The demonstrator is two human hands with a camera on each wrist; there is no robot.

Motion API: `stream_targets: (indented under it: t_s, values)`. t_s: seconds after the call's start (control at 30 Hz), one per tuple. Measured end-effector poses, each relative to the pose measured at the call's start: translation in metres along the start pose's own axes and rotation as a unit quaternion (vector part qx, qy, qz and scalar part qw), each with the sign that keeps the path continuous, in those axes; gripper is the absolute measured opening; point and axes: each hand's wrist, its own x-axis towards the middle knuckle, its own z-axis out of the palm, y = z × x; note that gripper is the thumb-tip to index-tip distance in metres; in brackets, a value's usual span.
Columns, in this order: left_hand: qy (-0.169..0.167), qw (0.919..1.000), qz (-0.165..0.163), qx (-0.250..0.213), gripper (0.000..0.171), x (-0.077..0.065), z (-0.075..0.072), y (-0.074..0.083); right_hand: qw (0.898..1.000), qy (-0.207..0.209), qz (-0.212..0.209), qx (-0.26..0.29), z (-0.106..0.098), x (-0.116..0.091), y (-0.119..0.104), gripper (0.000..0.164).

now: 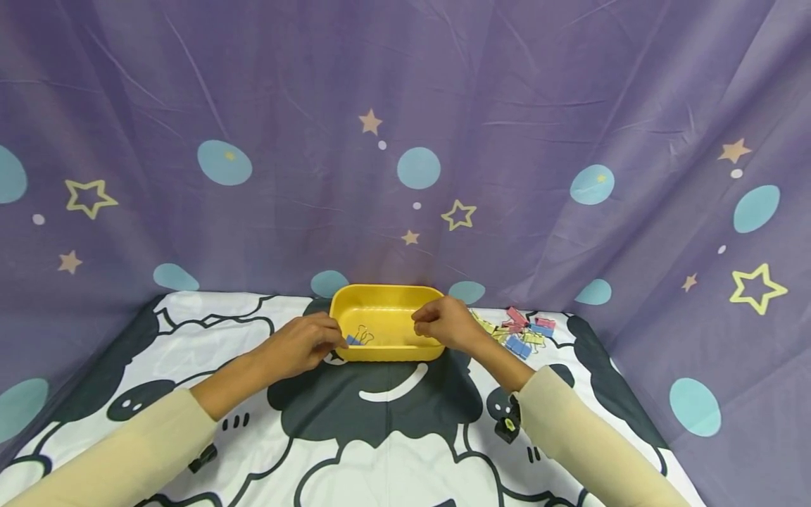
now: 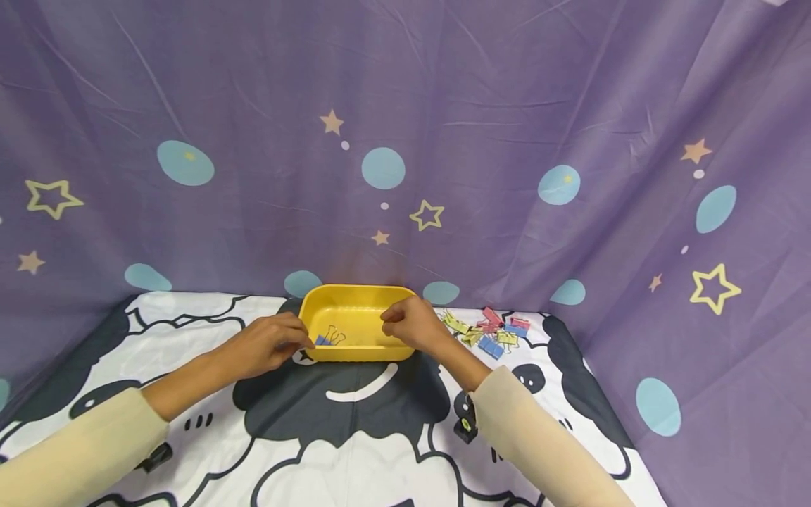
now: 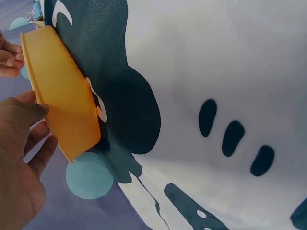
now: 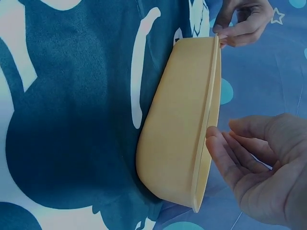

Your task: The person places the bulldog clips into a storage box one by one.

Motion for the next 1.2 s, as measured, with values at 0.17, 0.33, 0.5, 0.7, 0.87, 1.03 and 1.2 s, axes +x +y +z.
stream_targets:
  t_s: [0.17,0.33,0.5,0.7,0.87,1.03,1.2]
  values:
    - [0.001,1.0000,0.000,0.000,0.028,-0.001,0.000,0.000,1.000,-0.004,0.001,0.006,-0.001,-0.001,0.001,0.028]
    - [0.004,1.0000,0.007,0.002,0.027,-0.001,0.001,-0.001,1.000,-0.004,0.002,0.012,0.000,-0.003,0.002,0.028]
    - [0.003,0.9999,0.010,-0.004,0.027,0.000,0.001,-0.001,1.000,0.000,-0.003,0.006,-0.005,-0.006,0.006,0.028]
    - [0.004,1.0000,0.008,-0.002,0.027,-0.001,0.000,-0.002,1.000,0.020,-0.005,0.007,-0.011,-0.009,0.014,0.027]
    - [0.000,1.0000,0.004,0.000,0.028,0.000,0.000,-0.002,0.999,0.031,0.004,0.009,-0.014,-0.011,0.021,0.026]
    - [-0.002,1.0000,0.001,-0.003,0.028,0.000,0.000,-0.002,0.999,0.042,0.009,0.009,-0.017,-0.013,0.026,0.026]
    - [-0.001,1.0000,0.003,-0.003,0.027,0.000,-0.001,-0.001,0.999,0.046,0.013,0.022,-0.024,-0.015,0.029,0.027]
